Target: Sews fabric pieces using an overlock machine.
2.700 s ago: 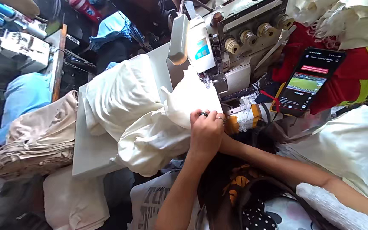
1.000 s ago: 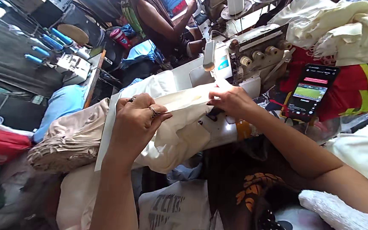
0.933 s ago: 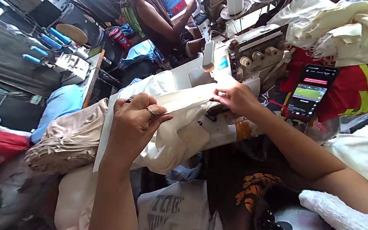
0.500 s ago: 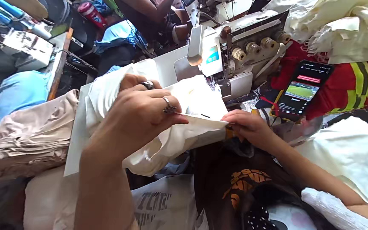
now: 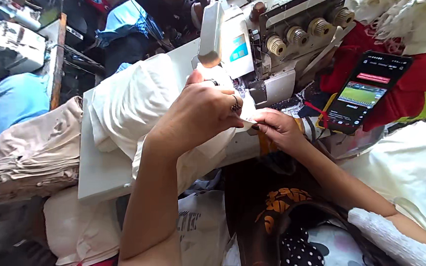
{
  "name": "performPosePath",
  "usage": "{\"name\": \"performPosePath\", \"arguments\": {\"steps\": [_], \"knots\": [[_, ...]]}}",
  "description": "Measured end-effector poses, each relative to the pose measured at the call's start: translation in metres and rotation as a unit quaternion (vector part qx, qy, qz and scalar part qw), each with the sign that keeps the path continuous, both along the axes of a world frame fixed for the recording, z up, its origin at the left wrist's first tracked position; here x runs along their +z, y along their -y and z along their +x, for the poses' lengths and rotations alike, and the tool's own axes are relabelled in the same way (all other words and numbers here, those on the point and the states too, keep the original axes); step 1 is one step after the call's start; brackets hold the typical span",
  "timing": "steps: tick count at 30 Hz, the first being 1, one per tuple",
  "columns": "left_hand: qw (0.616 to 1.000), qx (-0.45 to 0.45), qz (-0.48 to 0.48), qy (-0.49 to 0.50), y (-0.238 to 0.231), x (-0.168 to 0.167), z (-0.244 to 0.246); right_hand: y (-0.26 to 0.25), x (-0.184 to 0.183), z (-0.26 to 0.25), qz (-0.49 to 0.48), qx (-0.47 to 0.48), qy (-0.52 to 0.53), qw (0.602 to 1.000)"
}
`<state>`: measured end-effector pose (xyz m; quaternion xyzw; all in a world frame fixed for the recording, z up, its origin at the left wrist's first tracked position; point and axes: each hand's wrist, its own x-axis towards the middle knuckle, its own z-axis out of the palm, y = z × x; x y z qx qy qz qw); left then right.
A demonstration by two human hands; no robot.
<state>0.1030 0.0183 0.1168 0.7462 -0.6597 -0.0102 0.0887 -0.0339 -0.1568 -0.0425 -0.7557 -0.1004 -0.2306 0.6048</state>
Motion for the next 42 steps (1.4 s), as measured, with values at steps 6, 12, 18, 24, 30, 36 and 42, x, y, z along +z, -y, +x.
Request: {"name": "performPosePath", "arguments": {"steps": [6,12,18,24,30,36,42], "knots": [[0.998,0.037,-0.049,0.001,-0.002,-0.011,-0.007,0.001,-0.004,0.007,-0.025,-0.033,0.012,0.999],[0.991,0.098,-0.093,0.024,-0.001,-0.036,-0.054,-0.003,-0.003,0.003,-0.097,-0.097,0.044,0.990],[0.977,0.151,-0.151,0.005,-0.011,-0.058,-0.063,-0.004,-0.005,0.003,-0.107,-0.095,0.043,0.989],[0.972,0.157,-0.175,-0.013,-0.012,-0.066,-0.072,-0.002,-0.001,0.007,-0.153,-0.094,0.079,0.981],[0.969,0.172,-0.172,-0.042,-0.012,-0.078,-0.071,0.009,0.018,0.013,-0.150,-0.172,0.000,0.974],[0.974,0.204,-0.097,-0.017,-0.004,-0.096,-0.073,0.019,0.036,0.043,-0.202,-0.204,-0.080,0.955],[0.975,0.210,-0.075,0.002,0.000,-0.096,-0.075,0.016,0.040,0.056,-0.265,-0.188,-0.104,0.940]]}}
